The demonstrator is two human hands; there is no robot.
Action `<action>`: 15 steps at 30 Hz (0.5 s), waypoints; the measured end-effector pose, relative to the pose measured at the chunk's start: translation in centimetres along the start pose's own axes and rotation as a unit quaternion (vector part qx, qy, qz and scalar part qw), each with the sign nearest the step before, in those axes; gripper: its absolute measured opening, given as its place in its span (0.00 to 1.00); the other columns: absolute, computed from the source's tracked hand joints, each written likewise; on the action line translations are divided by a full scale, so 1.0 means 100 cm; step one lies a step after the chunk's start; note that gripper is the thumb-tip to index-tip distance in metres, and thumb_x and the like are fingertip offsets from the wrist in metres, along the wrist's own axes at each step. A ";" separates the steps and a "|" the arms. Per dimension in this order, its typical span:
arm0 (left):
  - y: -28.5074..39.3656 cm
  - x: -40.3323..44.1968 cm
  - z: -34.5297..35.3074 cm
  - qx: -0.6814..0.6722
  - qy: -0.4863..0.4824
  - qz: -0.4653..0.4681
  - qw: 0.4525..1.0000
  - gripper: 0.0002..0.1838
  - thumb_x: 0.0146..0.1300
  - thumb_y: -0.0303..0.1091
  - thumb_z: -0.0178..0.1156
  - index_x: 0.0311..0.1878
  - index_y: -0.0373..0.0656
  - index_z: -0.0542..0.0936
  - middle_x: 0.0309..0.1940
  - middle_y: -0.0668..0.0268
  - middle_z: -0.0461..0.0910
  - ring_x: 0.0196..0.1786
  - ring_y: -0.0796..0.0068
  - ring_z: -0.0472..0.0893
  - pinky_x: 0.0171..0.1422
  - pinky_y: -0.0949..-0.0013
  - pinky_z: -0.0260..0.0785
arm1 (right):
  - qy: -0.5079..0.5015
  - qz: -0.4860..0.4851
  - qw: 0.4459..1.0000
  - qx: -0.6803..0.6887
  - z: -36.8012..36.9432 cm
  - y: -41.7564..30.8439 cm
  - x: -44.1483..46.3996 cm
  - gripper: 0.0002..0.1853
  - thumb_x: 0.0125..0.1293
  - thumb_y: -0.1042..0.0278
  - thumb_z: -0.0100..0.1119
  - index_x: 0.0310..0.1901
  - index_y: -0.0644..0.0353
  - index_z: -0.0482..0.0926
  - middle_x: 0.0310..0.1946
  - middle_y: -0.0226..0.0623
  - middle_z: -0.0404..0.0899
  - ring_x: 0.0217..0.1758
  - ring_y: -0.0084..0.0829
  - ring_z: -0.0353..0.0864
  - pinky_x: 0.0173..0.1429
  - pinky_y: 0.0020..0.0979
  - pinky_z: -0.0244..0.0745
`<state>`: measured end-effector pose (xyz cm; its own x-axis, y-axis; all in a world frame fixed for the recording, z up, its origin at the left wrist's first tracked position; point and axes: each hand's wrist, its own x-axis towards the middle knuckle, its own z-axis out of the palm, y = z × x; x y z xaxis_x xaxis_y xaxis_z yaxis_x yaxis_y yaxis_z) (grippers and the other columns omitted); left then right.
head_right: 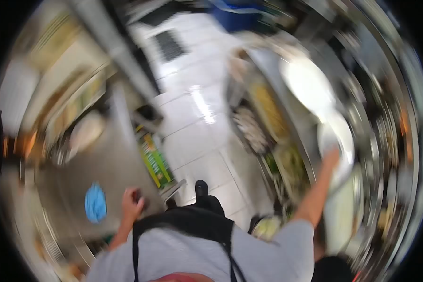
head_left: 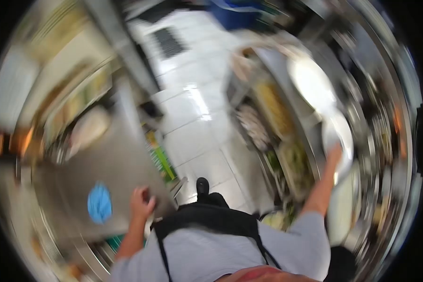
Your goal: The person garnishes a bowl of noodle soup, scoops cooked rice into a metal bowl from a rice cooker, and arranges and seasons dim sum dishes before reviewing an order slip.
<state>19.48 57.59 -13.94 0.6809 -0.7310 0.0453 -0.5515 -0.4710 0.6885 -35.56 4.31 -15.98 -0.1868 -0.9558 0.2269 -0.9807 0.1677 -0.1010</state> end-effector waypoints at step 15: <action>-0.007 -0.114 -0.063 -0.162 0.241 0.000 0.957 0.14 0.48 0.32 0.57 0.40 0.44 0.71 0.31 0.66 0.71 0.29 0.74 0.72 0.32 0.72 0.66 | 0.427 -0.294 0.819 0.246 -0.107 -0.333 -0.161 0.28 0.51 0.59 0.53 0.52 0.68 0.64 0.43 0.54 0.69 0.45 0.47 0.69 0.51 0.41 0.63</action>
<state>15.18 69.42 -10.37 0.8668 -0.3812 0.3214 -0.4273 -0.2359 0.8728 -0.54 16.68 -5.90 0.1310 -0.2831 0.9501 -0.8131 -0.5790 -0.0605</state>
